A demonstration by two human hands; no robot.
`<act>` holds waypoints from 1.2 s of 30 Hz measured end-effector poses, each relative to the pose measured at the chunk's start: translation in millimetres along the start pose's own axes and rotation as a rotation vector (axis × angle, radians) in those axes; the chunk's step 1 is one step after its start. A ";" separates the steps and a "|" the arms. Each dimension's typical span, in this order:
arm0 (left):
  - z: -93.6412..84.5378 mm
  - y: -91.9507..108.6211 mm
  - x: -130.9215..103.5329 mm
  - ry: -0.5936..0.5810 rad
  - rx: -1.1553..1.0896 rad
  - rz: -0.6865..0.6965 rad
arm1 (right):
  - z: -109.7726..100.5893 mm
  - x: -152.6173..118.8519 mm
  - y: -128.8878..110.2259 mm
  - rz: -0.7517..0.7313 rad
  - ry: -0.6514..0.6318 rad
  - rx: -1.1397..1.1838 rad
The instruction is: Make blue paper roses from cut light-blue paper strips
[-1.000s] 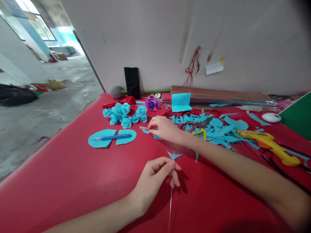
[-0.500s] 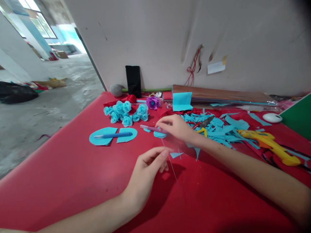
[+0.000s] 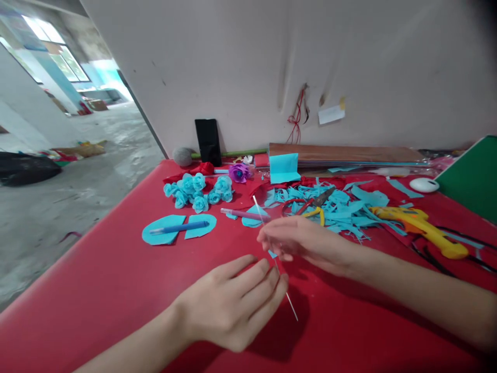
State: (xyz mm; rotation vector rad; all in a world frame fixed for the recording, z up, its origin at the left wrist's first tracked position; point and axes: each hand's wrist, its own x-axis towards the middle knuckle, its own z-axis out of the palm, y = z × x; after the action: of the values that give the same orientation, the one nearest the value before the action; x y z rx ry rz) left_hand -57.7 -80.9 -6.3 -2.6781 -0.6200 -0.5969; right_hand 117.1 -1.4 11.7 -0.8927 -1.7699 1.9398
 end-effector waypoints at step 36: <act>53.1 -112.9 -32.1 -0.307 0.173 -0.538 | -31.6 63.2 27.4 -0.349 0.153 -1.611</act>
State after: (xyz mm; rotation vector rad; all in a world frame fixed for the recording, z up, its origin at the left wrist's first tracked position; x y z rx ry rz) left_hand -120.6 25.5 -42.3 -2.4498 -1.4300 -0.2350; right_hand 95.8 59.2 -28.5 -0.8984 -2.9114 -0.1051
